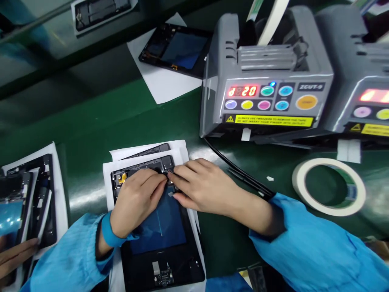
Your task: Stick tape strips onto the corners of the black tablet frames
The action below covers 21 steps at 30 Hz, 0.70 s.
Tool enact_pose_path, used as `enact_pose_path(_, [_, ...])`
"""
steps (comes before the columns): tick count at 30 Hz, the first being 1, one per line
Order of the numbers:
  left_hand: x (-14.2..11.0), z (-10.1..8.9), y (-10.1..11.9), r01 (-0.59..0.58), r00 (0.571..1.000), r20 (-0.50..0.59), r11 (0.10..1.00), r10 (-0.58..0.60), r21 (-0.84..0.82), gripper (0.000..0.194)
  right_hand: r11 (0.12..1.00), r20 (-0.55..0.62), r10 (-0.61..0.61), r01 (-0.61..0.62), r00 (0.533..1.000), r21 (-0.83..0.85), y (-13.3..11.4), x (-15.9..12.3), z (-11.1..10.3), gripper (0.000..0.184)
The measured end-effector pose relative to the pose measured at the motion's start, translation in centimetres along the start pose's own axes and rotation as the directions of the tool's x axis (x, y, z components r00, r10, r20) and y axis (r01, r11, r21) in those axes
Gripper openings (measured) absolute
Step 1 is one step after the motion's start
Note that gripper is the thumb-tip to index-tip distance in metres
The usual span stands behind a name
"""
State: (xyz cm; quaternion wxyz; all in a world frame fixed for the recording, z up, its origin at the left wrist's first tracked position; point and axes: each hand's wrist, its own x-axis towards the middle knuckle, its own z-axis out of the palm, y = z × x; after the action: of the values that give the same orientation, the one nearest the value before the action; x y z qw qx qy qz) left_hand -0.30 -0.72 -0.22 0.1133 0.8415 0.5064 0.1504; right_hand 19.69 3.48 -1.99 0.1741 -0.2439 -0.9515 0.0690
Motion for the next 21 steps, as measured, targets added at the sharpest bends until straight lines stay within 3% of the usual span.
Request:
enact_pose_path(3, [-0.1, 0.1, -0.1, 0.003, 1.000, -0.005, 1.000, -0.003, -0.015, 0.019, 0.999, -0.008, -0.025, 0.024, 1.000, -0.042, -0.3, 0.0, -0.1, 0.033])
enact_pose_path(11, [-0.2, 0.1, -0.8, 0.003, 0.998, 0.068, 0.998, 0.002, -0.068, 0.022, 0.999, -0.012, 0.011, -0.010, 1.000, 0.042, -0.5, -0.4, 0.2, 0.030])
enact_pose_path(17, [-0.2, 0.1, -1.1, -0.002, 0.995, 0.098, 0.997, 0.010, -0.075, 0.022, 0.993, 0.031, 0.019, -0.015, 0.999, -0.114, -1.7, -0.3, -0.1, 0.031])
enact_pose_path(21, [-0.3, 0.3, -1.3, -0.009, 0.998, 0.066, 0.997, 0.015, -0.082, 0.022, 0.999, -0.020, 0.037, -0.037, 0.999, -0.010, -1.4, -0.5, 0.1, 0.031])
